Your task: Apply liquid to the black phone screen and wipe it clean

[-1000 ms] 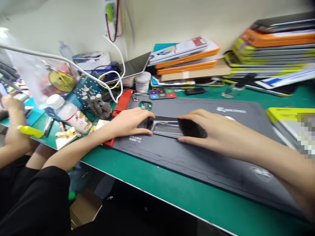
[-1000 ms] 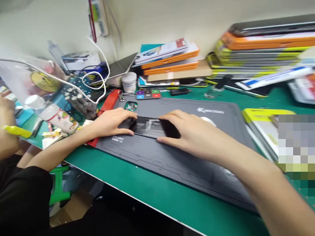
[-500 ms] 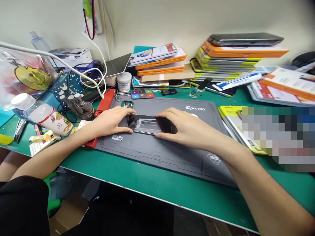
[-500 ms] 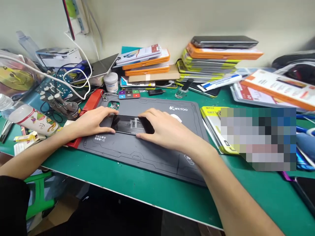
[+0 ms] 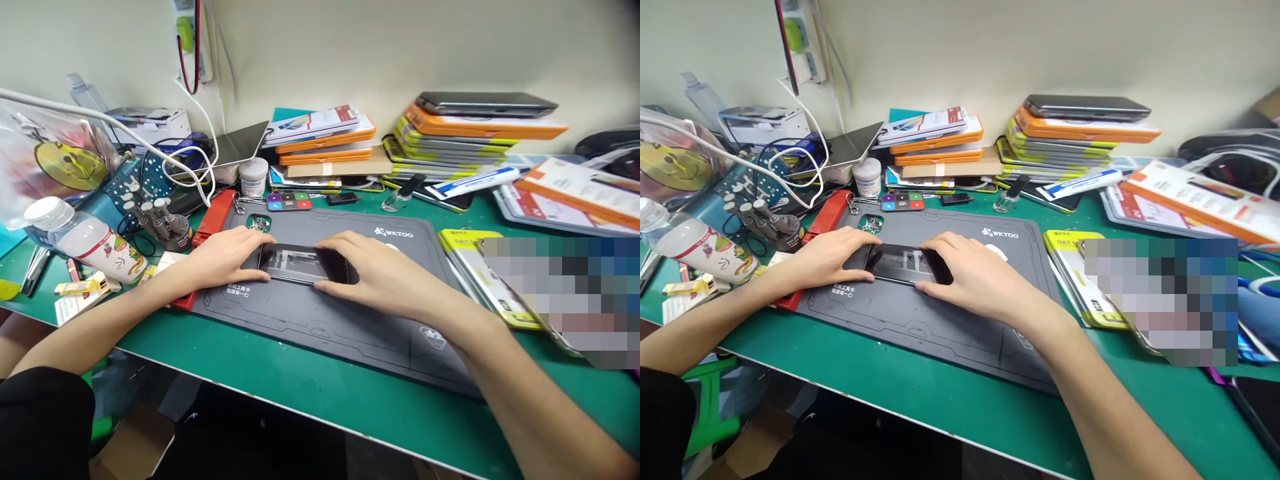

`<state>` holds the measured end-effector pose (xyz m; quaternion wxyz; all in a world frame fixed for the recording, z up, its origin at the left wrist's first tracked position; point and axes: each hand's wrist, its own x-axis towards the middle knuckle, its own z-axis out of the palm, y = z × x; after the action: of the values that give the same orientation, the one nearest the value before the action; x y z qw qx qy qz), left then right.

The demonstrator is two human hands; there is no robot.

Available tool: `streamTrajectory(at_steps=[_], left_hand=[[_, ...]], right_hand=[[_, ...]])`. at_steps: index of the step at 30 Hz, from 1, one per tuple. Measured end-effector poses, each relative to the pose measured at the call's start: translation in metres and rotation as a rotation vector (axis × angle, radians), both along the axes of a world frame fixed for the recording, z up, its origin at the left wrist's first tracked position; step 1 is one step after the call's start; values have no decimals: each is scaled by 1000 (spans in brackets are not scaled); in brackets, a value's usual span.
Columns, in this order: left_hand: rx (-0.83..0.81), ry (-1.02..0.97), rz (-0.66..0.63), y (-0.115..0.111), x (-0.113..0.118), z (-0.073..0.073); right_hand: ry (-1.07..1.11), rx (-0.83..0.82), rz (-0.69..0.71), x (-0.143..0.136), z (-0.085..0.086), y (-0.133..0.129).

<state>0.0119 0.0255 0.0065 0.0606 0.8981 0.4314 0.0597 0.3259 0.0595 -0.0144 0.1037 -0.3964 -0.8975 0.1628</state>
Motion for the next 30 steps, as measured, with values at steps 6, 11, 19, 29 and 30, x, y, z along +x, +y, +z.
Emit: streamTrajectory(at_steps=[6, 11, 19, 29, 30], left_hand=[[15, 8, 28, 1, 0, 1], [41, 11, 56, 2, -1, -1], [35, 5, 47, 3, -2, -1], [40, 13, 43, 3, 0, 1], [46, 10, 42, 3, -1, 0]], right_hand=[[2, -2, -5, 0, 2, -1], [6, 25, 7, 0, 3, 0], [-17, -13, 17, 1, 6, 2], [-12, 2, 38, 3, 6, 4], [-9, 8, 41, 3, 6, 4]])
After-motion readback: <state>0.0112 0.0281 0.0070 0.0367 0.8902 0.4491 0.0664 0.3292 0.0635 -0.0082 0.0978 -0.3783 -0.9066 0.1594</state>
